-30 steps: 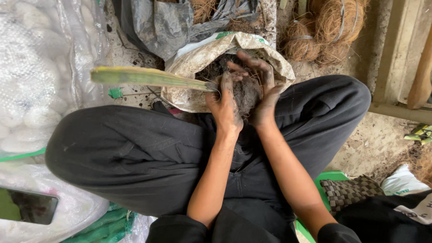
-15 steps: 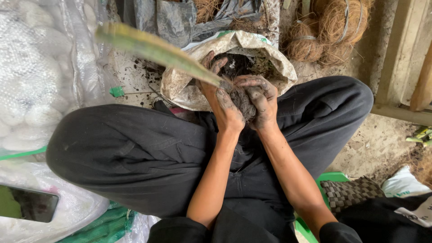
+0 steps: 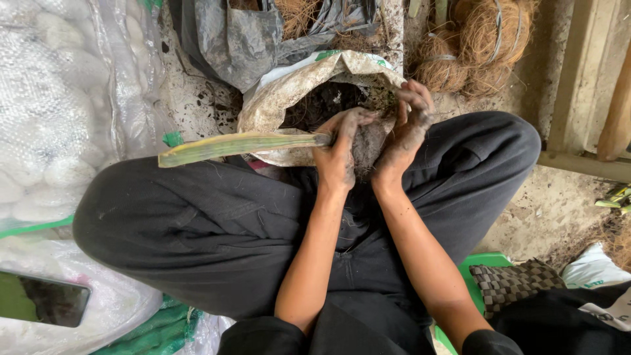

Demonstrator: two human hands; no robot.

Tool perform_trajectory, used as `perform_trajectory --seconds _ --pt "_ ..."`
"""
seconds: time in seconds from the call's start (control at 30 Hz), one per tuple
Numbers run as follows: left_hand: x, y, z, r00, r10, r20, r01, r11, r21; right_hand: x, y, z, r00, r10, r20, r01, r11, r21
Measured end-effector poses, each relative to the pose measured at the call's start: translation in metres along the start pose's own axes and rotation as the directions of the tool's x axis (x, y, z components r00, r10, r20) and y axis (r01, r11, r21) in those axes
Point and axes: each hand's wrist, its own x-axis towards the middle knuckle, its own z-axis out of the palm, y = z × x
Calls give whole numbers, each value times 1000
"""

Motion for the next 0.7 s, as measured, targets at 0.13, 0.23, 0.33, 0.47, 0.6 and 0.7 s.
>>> perform_trajectory --seconds 0.13,0.23,0.33,0.47,0.6,0.7 --pt "-8 -5 3 959 -72 -274 29 987 -157 -6 -7 2 998 8 69 -16 994 111" --pt "-9 -6 1 964 -1 -266 -19 997 -75 -13 -9 5 921 -52 387 196 919 -343" --pt "-7 -8 -1 970 -34 -240 3 992 -125 -15 -9 5 966 60 250 64 886 -460" --pt "-4 -12 -4 970 3 -241 19 996 89 -8 -6 5 942 188 277 -138 972 -191" --pt "-3 -9 -5 985 -4 -171 22 994 103 -2 -6 5 849 392 354 -460 878 134" --pt "-4 -2 -3 999 19 -43 -10 982 191 -2 -8 2 839 391 378 -482 857 182"
